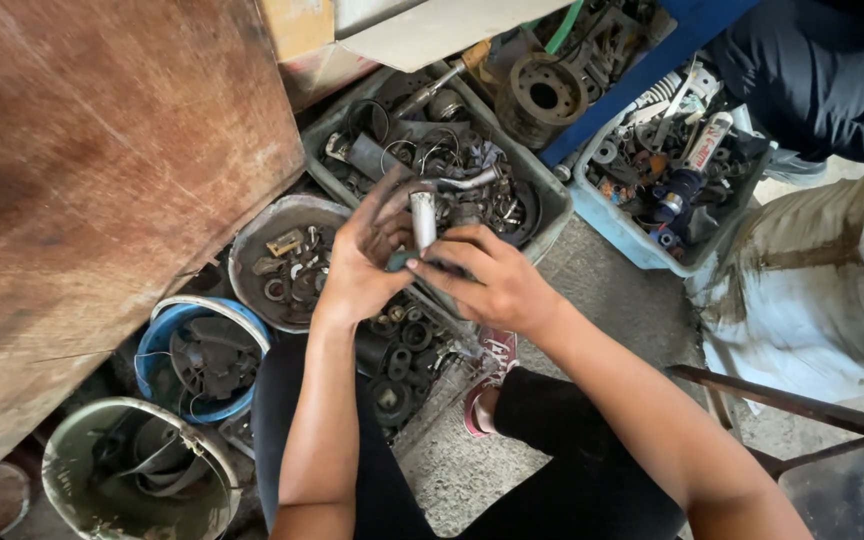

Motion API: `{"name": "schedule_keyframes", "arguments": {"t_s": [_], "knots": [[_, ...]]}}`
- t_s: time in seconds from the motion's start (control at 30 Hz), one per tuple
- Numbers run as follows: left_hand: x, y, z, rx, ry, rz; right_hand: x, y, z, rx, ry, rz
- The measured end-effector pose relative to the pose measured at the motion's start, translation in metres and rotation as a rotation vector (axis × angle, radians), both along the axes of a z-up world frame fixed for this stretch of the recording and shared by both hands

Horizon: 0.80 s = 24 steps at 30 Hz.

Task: The person sits on the floor and cleans various metal parts, including pipes, rings, and washers, using a green cloth. They pick up each item from a bin, wipe it thoroughly, and place it into a different container.

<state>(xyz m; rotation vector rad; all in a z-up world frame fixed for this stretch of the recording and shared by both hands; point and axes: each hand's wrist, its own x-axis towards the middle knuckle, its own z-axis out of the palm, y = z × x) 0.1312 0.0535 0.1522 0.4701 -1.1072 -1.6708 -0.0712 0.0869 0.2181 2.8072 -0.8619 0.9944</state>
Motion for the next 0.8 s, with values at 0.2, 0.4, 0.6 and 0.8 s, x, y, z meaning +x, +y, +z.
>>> {"name": "schedule_keyframes", "arguments": {"t_s": [0.2,0.4,0.6,0.8], "knots": [[-0.008,0.011,0.013,-0.177,-0.233,0.009,-0.009,-0.014,0.006,0.010,-0.004,-0.199],[-0.002,0.002,0.004,-0.243,-0.122,0.023,-0.015,-0.008,-0.007,-0.005,-0.016,-0.110],[0.004,0.007,0.021,-0.064,-0.058,-0.043,-0.011,-0.004,-0.013,-0.043,0.017,-0.035],[-0.001,0.016,0.030,-0.128,-0.206,-0.010,-0.011,-0.008,0.001,0.023,-0.048,-0.207]]}}
